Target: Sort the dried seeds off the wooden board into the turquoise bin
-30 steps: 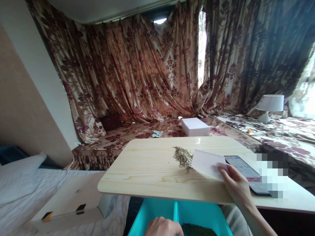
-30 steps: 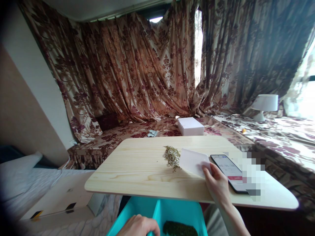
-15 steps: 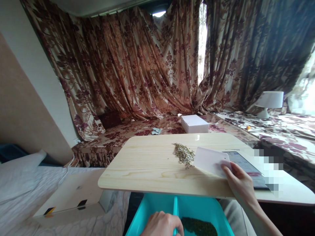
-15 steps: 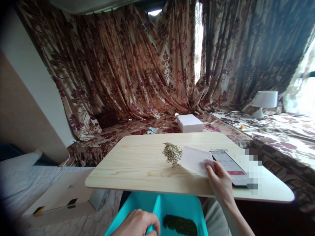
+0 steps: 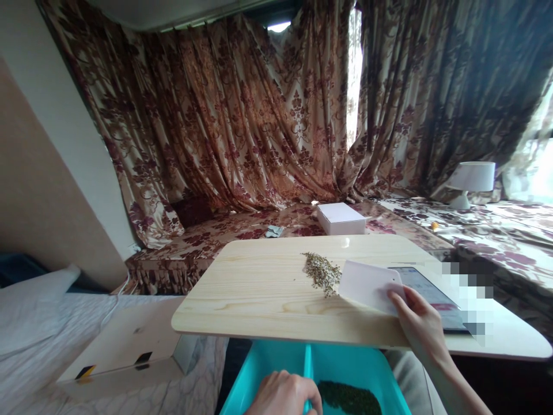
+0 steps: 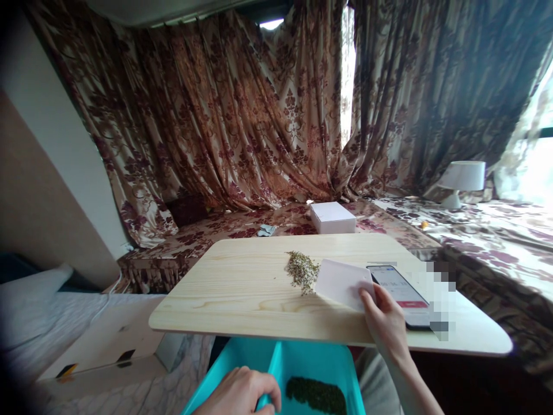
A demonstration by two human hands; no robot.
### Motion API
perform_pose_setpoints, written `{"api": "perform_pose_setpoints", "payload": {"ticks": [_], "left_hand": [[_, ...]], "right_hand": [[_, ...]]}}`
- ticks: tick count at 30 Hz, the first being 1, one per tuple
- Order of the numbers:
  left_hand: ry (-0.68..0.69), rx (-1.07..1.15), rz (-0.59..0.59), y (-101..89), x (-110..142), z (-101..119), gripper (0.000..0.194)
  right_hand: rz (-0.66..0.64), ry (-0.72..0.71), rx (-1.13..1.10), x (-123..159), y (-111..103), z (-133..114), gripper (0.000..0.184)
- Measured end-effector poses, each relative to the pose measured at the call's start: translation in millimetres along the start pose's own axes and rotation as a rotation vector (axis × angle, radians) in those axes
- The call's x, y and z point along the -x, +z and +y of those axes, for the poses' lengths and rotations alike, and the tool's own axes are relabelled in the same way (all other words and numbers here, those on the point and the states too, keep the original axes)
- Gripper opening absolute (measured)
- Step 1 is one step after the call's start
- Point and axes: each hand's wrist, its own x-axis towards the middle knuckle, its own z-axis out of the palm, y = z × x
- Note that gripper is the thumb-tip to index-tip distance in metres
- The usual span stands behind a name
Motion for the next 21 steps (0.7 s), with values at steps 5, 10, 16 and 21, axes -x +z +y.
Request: {"api": "perform_pose_setpoints", "payload": {"ticks": [5, 10, 16, 21], "left_hand": [[0.022, -0.001, -0.028, -3.1, 0.8, 1.3, 0.039], [0.013, 0.004, -0.016, 0.6, 0.0, -0.6, 0.039], [0.019, 0.033, 0.02, 5.9, -1.9, -5.1, 0.038], [0.017, 0.026, 0.031, 6.2, -3.0, -7.1, 0.038]], "right_hand": [[-0.014, 0.043, 0.004, -0.2, -0.1, 0.8, 0.036], [-0.027, 0.054, -0.027, 0.7, -0.4, -0.6, 0.036], [-0.023, 0.054, -0.07, 1.9, -0.3, -0.7, 0.03], [-0.076, 0.054, -0.107, 3.9, -0.9, -4.8, 0.029]]}}
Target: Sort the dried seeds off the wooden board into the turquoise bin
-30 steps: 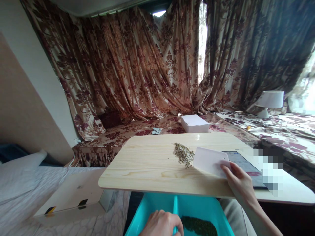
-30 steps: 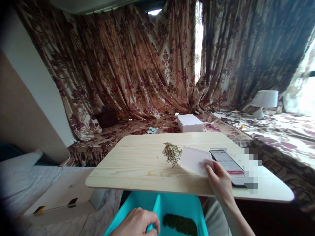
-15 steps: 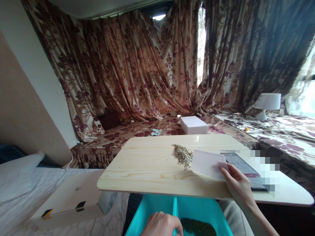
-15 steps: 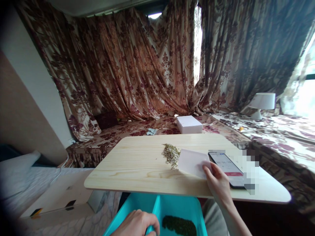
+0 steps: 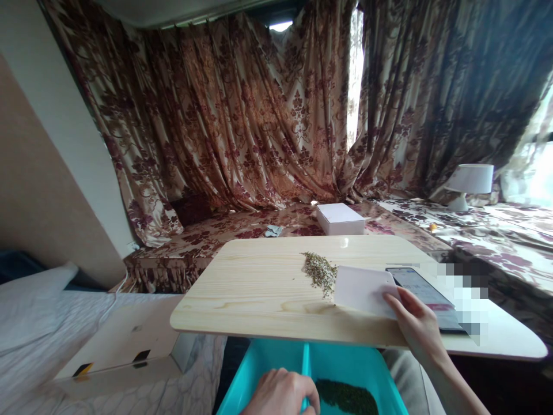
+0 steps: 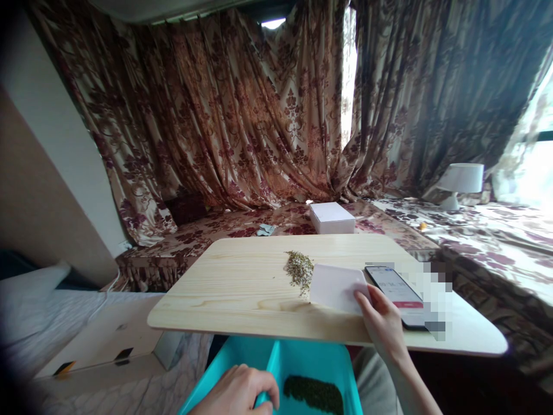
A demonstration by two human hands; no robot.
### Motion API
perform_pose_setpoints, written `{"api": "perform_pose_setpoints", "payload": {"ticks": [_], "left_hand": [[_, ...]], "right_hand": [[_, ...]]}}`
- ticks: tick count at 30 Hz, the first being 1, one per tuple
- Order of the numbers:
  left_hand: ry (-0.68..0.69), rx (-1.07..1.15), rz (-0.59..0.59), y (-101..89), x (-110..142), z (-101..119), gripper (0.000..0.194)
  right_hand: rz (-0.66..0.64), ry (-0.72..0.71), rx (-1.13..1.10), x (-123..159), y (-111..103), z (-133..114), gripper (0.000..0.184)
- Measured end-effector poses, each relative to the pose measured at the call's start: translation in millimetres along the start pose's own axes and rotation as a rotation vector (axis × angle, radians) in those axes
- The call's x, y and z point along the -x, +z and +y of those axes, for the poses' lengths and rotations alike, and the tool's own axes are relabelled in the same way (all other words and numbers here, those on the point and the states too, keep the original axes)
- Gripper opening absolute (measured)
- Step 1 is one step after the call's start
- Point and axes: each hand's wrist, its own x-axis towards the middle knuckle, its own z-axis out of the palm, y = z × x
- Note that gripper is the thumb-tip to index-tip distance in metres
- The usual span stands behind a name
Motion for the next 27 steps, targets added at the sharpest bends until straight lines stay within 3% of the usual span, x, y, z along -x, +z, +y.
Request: {"api": "perform_pose_setpoints", "payload": {"ticks": [10, 20, 22, 27], "left_hand": [[0.009, -0.011, -0.015, -0.8, 0, -4, 0.039], [-0.033, 0.046, 0.035, -2.8, 7, -3, 0.039], [-0.023, 0.04, 0.035, -1.7, 5, -4, 0.039], [0.009, 0.015, -0.022, 0.6, 2, -7, 0.039]], "right_hand": [[-0.037, -0.062, -0.005, -7, 1, 17, 0.033], [-0.258, 0.133, -0.115, 30, -18, -18, 0.029], [-0.241, 0.147, -0.116, 31, -22, -19, 0.029], [-0.019, 0.076, -0.078, 22, -14, -17, 0.027]]}}
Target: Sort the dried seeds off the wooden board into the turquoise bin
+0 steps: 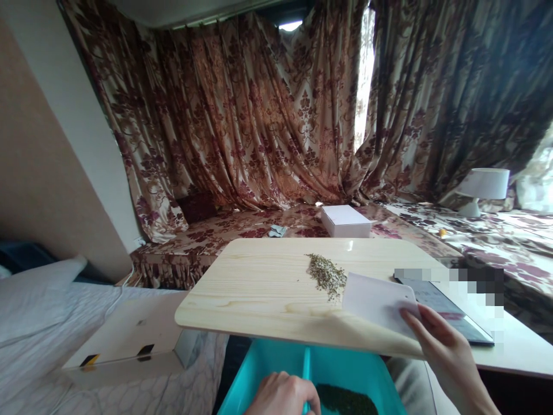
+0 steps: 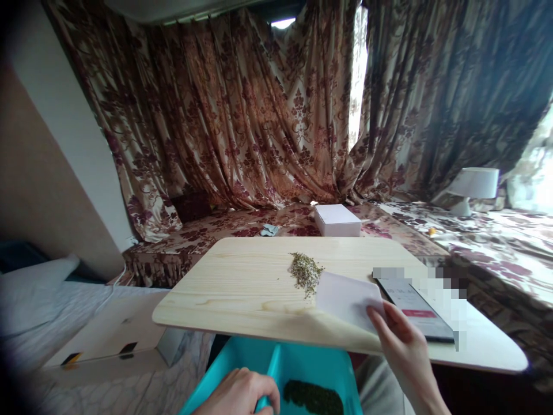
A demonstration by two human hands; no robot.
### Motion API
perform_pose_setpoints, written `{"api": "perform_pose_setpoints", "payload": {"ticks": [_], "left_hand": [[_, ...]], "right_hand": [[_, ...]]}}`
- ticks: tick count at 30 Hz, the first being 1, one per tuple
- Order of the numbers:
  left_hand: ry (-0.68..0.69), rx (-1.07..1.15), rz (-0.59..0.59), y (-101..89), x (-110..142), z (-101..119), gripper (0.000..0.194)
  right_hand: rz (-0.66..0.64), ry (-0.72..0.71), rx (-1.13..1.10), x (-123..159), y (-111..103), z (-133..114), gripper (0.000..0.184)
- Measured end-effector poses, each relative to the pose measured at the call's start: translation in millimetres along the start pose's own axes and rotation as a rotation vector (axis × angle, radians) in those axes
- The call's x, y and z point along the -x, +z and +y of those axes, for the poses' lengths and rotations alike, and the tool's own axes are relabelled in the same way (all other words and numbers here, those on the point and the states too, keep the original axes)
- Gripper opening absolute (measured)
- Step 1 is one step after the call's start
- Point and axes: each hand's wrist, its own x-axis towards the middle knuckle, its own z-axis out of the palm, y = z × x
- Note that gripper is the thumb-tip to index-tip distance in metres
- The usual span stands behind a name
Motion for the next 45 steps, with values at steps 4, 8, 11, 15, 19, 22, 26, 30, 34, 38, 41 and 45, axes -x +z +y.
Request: {"api": "perform_pose_setpoints", "payload": {"ticks": [4, 8, 11, 15, 19, 22, 26, 30, 34, 38, 41, 45], "left_hand": [[-0.004, -0.015, 0.011, -0.3, 0, 0, 0.039], [-0.027, -0.012, 0.012, -1.4, 1, 1, 0.038], [-0.039, 0.004, 0.018, -1.1, 2, 2, 0.038], [-0.055, 0.02, 0.039, 0.0, 4, 3, 0.038], [-0.094, 0.04, 0.055, 0.0, 7, 4, 0.037], [-0.108, 0.058, 0.06, 0.2, 8, 4, 0.036], [-0.099, 0.063, 0.065, 1.6, 6, 2, 0.036], [-0.086, 0.054, 0.068, 2.6, 5, 0, 0.037], [-0.085, 0.063, 0.068, 2.4, 5, -2, 0.036], [-0.084, 0.063, 0.073, 2.9, 6, -3, 0.036], [-0.08, 0.061, 0.086, 4.2, 5, -3, 0.036], [-0.069, 0.067, 0.092, 6.6, 4, -4, 0.036]], "right_hand": [[-0.036, -0.037, 0.019, -7, 17, 8, 0.029], [-0.084, -0.078, 0.018, -11, 25, 17, 0.031], [-0.051, -0.118, 0.056, -15, 23, 20, 0.032], [-0.032, -0.156, 0.082, -20, 21, 19, 0.034], [-0.082, -0.159, 0.082, -19, 25, 18, 0.037], [-0.125, -0.142, 0.083, -16, 26, 17, 0.038], [-0.087, -0.141, 0.082, -16, 28, 17, 0.038], [-0.107, -0.173, 0.091, -18, 34, 15, 0.034], [-0.155, -0.175, 0.07, -15, 36, 12, 0.034], [-0.125, -0.146, 0.048, -13, 30, 9, 0.036], [-0.082, -0.107, 0.059, -11, 23, 7, 0.036], [-0.071, -0.069, 0.077, -9, 20, 7, 0.034]]}}
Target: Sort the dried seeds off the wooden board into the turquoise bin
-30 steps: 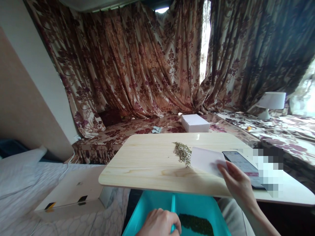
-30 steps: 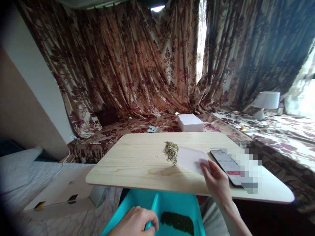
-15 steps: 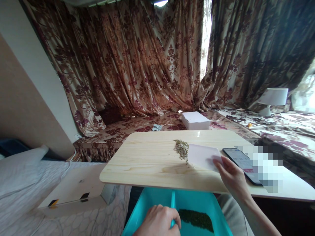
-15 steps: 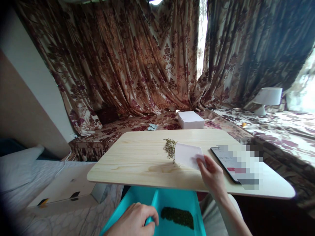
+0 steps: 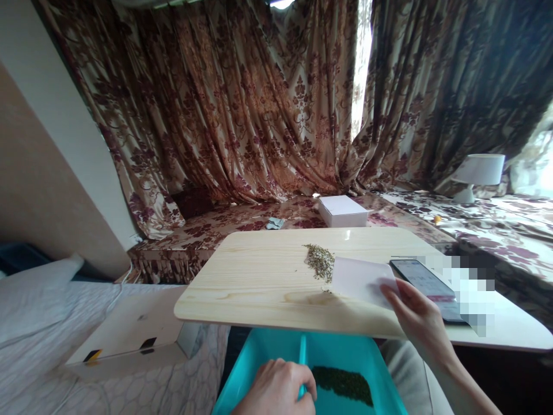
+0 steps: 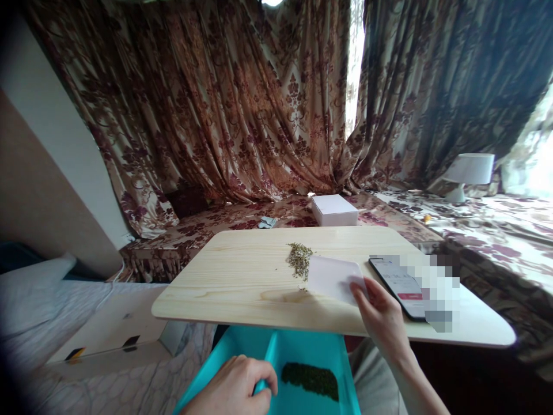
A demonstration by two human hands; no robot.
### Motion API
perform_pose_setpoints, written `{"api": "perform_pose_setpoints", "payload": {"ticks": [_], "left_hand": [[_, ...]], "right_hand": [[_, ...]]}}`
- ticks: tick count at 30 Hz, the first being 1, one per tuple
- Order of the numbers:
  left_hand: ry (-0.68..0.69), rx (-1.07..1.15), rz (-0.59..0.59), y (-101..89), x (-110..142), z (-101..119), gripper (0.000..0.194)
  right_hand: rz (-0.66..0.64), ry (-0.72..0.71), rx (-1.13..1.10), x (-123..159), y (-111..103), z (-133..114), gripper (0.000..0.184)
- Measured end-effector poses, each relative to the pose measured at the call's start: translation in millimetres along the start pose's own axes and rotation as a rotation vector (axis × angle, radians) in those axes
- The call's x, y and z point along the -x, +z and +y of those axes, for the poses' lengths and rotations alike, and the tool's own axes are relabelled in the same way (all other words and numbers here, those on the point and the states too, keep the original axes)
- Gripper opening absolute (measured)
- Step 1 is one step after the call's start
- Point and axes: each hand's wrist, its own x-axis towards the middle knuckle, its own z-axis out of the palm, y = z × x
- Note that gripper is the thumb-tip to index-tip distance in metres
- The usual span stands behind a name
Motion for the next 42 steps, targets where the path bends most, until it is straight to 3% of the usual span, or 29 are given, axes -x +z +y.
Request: {"api": "perform_pose_setpoints", "payload": {"ticks": [14, 24, 34, 42], "left_hand": [[-0.032, 0.04, 0.023, -0.9, 4, -1, 0.036], [-0.023, 0.041, 0.04, -0.7, 4, -1, 0.034], [-0.034, 0.049, 0.022, -6.4, 7, 2, 0.036], [-0.041, 0.043, 0.036, -6.0, 7, 2, 0.035]], "right_hand": [[-0.035, -0.041, -0.058, -2, 4, 10, 0.04], [-0.061, -0.017, -0.068, 7, 2, -5, 0.036], [-0.102, -0.065, -0.066, 7, 5, -1, 0.039], [-0.162, -0.022, -0.102, 10, 8, -3, 0.044]]}}
